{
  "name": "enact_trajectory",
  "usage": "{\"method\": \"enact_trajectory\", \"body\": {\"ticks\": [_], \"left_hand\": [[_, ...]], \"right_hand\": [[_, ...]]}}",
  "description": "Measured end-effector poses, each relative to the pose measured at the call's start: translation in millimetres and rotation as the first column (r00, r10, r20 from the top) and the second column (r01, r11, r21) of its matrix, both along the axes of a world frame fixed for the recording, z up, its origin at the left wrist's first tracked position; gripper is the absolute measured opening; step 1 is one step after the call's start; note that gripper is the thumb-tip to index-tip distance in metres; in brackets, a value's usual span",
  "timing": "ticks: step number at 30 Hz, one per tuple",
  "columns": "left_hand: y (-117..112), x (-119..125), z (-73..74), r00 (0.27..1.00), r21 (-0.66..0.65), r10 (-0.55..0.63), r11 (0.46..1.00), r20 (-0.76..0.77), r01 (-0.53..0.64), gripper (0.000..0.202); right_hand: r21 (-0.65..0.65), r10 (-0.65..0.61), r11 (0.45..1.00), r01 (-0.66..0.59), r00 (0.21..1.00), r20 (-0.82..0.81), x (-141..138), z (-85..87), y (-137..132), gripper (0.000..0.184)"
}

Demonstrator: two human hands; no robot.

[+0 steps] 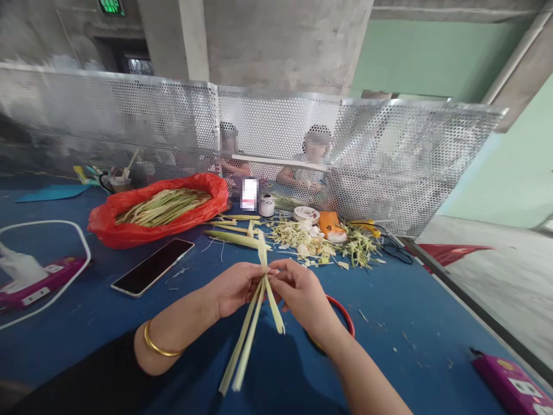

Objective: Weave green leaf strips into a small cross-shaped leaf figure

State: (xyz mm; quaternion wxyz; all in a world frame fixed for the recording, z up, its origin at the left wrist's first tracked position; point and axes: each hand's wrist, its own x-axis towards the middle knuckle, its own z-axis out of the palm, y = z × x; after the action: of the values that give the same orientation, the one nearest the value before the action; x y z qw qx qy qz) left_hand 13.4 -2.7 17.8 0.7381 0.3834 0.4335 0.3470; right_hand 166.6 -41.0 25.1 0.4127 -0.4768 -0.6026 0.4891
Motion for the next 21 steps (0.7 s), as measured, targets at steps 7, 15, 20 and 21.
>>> {"method": "enact_trajectory", "body": {"ticks": [7,15,20,21], "left_hand": [[-5,-1,-7.2,1.000,-0.043,0.026,0.999,0.012,-0.026,0.012],[-11,2,0.3,0.998,-0.026,-0.049,0.998,0.035,0.050,0.011],[-12,0,-0.4,0.990,-0.047,-0.140,0.989,0.007,0.140,0.037],[-13,0,-0.1,0.984,-0.047,-0.180,0.983,0.001,0.180,0.039]], "right_hand": [[0.306,0.001,0.950,-0.057,0.984,0.181,2,-6.7,1,0.022],[0.475,0.051,0.856,-0.205,0.947,0.317,3,5.1,-4,0.016],[0.355,-0.246,0.918,0.178,0.957,0.155,7,-1.2,6,0.028],[0.304,-0.291,0.921,0.242,0.948,0.126,8,-3.1,8,0.031]]}}
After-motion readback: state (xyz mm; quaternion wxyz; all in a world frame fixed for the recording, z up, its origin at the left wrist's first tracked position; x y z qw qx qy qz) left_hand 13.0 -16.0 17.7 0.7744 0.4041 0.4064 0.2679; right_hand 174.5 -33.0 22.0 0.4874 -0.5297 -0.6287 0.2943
